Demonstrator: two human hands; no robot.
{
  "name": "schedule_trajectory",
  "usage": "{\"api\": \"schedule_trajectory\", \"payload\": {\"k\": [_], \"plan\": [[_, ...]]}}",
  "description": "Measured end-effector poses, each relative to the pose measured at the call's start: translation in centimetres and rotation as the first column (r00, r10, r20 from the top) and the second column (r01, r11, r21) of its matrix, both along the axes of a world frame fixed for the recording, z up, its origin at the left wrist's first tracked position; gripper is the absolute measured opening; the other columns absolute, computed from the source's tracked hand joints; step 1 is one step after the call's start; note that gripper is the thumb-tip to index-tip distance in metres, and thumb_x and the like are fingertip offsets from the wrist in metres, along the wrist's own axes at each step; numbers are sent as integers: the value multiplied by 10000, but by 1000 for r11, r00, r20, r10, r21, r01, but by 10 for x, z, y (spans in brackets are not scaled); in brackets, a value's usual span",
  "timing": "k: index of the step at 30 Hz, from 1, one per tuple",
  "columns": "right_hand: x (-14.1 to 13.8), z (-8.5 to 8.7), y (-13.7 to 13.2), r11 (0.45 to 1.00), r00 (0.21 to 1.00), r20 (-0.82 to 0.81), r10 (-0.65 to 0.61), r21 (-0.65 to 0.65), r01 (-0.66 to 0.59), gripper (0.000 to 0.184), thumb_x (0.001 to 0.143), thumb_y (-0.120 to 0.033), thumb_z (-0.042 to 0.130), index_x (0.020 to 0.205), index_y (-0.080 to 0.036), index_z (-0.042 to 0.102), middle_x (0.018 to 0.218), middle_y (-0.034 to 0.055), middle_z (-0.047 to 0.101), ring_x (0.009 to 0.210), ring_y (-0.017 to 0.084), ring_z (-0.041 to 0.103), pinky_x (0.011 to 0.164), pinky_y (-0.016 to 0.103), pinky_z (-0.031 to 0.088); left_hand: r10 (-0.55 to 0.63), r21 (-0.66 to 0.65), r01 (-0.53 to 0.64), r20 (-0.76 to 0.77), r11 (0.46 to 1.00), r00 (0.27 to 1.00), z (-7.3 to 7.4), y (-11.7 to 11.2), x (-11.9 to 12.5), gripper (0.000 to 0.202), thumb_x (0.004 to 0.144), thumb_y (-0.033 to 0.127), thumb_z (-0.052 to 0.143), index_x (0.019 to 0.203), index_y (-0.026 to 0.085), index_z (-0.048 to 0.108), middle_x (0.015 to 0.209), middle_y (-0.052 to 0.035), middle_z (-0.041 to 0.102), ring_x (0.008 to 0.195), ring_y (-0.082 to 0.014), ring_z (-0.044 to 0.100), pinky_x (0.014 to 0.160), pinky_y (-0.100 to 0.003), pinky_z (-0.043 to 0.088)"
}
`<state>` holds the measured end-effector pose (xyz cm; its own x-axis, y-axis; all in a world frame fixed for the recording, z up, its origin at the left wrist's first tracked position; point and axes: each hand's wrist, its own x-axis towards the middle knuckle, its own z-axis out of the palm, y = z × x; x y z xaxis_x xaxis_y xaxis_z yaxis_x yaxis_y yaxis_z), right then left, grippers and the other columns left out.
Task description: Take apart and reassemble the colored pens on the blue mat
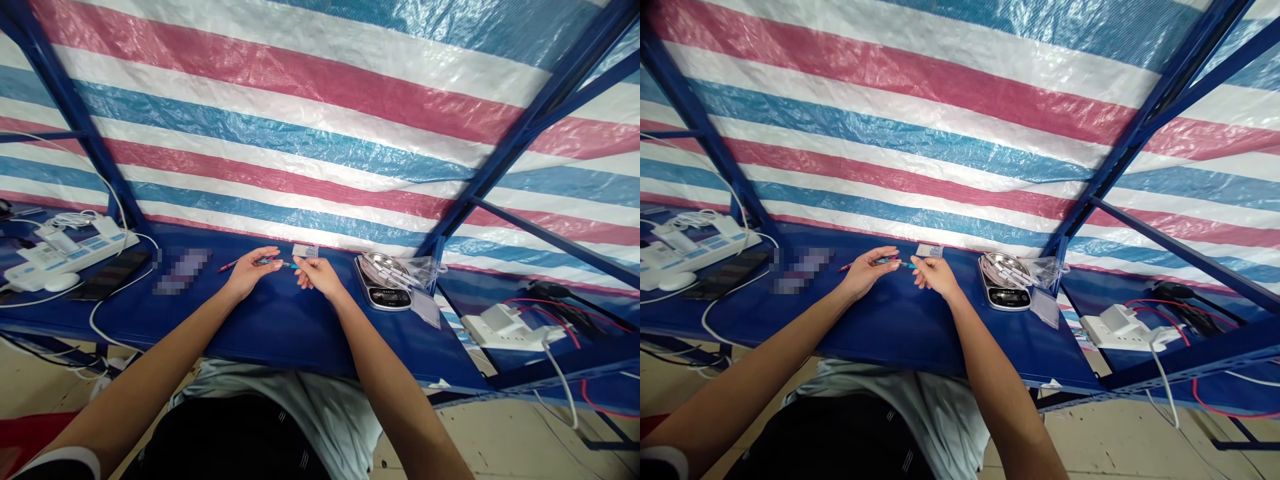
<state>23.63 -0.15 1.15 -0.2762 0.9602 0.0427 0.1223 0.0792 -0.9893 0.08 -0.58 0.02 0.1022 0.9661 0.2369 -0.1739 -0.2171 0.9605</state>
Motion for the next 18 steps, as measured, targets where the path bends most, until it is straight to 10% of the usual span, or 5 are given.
{"api": "schedule_trajectory", "payload": {"k": [3,6,18], "plan": [[-2,0,-1,999,1000,-4,8,-32,-8,630,942,-780,632,881,-159,724,682,85,748,485,151,655,377,224,393,-1,-1,1,27,1000,1000,1,0,1,715,661,389,1035,1298,202,770,1412,-163,737,1174,-326,774,1153,-528,537],[2,1,-1,997,991,-123,55,65,-47,553,795,-603,894,1131,-212,692,885,44,788,684,180,750,452,212,476,-5,13,4,50,1000,999,1,1,1,748,661,376,1037,1330,207,749,1436,-166,722,1204,-337,765,1153,-536,542],[7,2,-1,995,986,-139,90,48,-85,536,795,-633,895,1042,-195,710,839,53,800,624,155,720,468,206,484,-11,67,11,-14,998,1000,2,0,-2,799,674,429,1024,1375,205,712,1442,-176,714,1236,-372,750,1123,-563,571]]}}
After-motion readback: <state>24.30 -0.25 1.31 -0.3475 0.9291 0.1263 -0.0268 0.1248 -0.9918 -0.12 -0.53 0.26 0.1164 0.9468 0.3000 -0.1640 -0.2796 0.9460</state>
